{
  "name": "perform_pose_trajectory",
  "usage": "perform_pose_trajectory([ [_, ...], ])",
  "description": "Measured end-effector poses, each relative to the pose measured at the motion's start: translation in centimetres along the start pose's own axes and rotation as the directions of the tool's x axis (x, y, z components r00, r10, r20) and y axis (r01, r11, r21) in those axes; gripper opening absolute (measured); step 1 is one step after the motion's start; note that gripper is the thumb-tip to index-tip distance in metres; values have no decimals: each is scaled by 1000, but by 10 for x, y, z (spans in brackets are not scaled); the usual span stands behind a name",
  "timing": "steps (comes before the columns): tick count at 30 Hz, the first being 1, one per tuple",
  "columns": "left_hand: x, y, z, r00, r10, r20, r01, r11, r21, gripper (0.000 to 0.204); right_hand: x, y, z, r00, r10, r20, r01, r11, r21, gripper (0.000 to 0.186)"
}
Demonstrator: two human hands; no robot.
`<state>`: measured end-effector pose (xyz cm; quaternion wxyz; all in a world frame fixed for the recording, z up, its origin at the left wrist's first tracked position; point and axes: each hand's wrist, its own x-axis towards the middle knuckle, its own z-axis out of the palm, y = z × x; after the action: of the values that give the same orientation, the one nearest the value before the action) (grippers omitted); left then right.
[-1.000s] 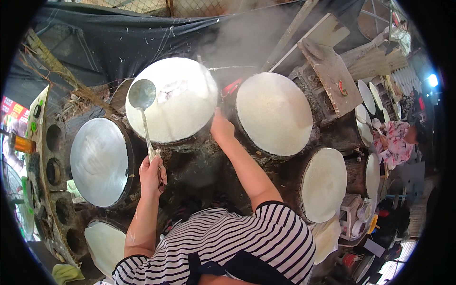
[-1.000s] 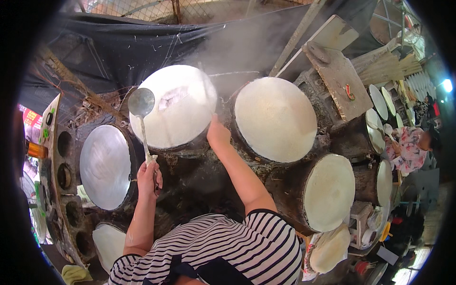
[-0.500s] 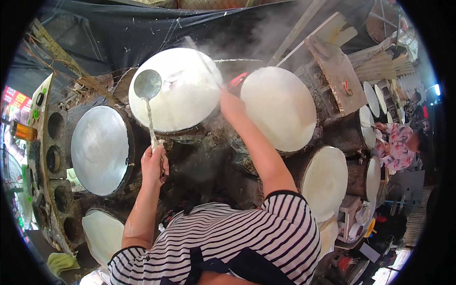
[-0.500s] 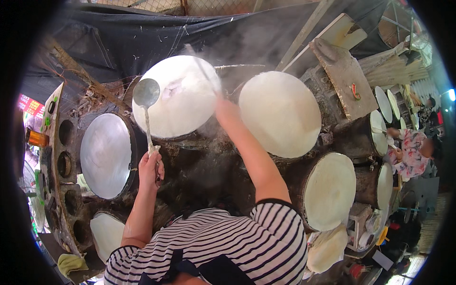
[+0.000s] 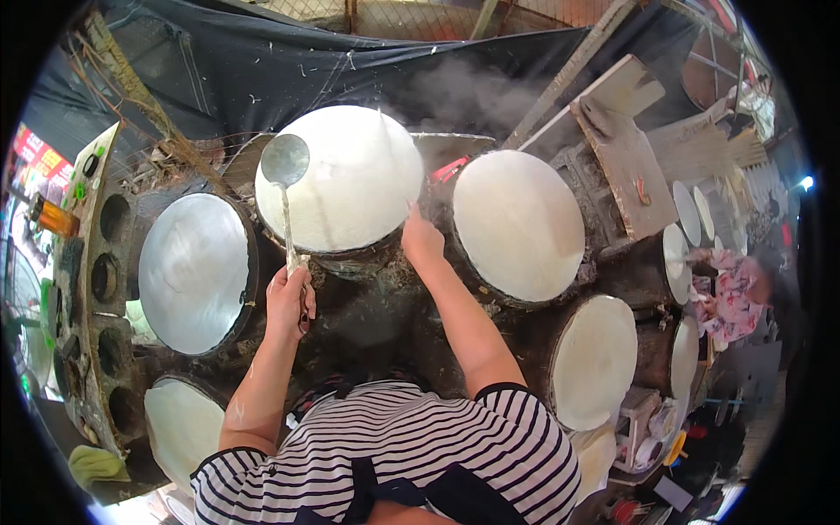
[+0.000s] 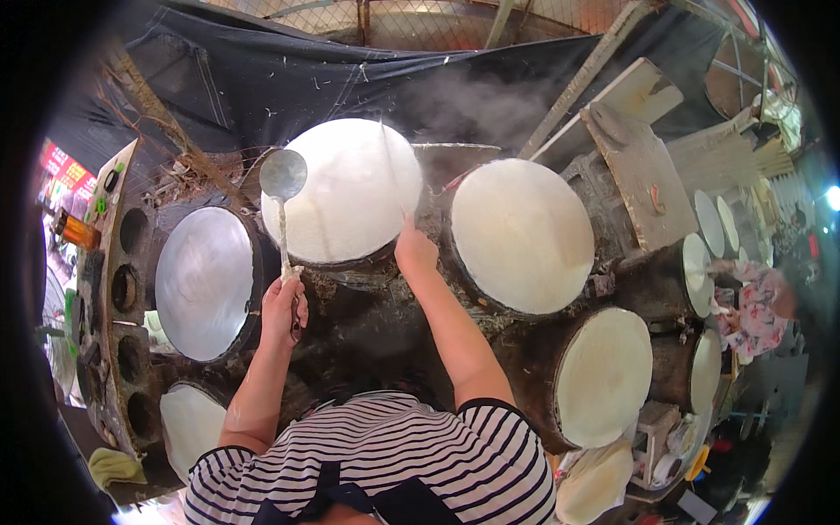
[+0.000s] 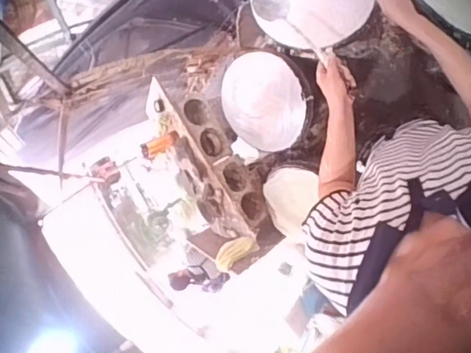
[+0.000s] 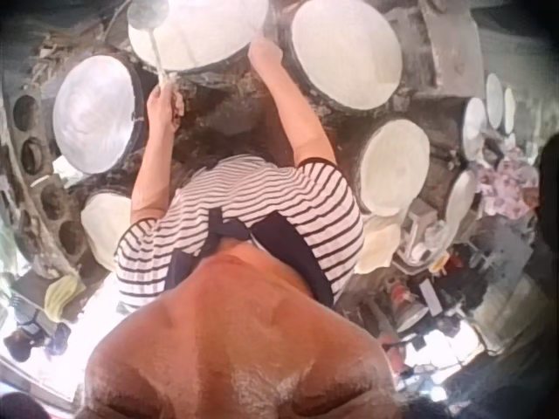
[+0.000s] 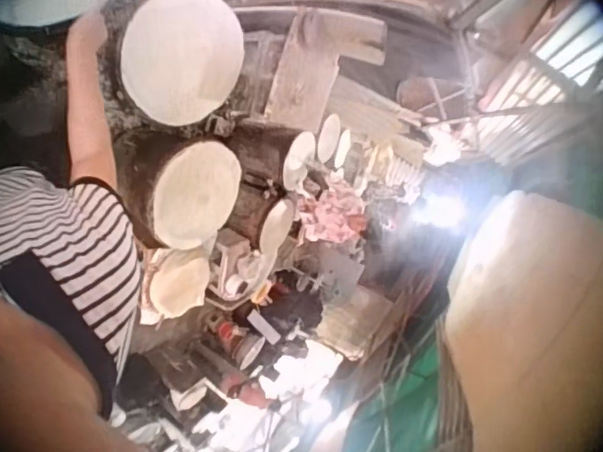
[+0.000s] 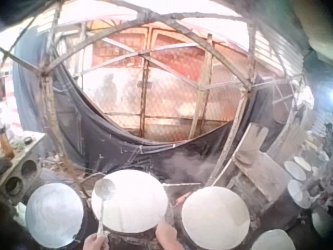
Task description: The person scoops batter from a large metal bowl and spreads it onto several hot cylindrical cooking surfaces to make thin crepes. They use a ladle and a wooden spreader to distribute the batter evenly, then remove the cooked crepes and stack them on a nearby surface.
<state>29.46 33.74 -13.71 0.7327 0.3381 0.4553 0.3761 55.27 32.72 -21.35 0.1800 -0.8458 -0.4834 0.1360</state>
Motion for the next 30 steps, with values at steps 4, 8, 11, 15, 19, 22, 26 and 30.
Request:
perform_pose_trajectory([
  [4,0,-3,-6,999,12,-38,-11,1000,10,18,1,4,-2,969,-195,153,208,975,-78,40],
  [8,3,-5,-12,997,52,-49,-48,996,78,17,14,10,-26,946,-274,174,296,949,-110,39],
  [11,15,-4,-12,995,82,-55,-68,975,213,17,22,15,-15,941,-294,166,318,937,-142,39],
  [15,40,8,-7,986,137,-95,-71,861,504,21,19,10,-18,880,-446,161,466,878,-112,43],
  [19,111,-36,-47,846,529,69,-406,554,727,38,-34,-10,-24,981,-174,89,165,981,100,48],
  [22,133,-51,-57,694,680,236,-483,197,853,43,-82,2,40,1000,0,-26,13,864,504,49],
  [26,95,-25,-35,896,418,150,-282,273,920,38,-130,-64,82,963,98,251,-270,326,906,50],
  [30,46,-3,-3,998,56,-12,-42,851,523,22,-127,-117,70,874,-56,484,-480,62,875,49],
])
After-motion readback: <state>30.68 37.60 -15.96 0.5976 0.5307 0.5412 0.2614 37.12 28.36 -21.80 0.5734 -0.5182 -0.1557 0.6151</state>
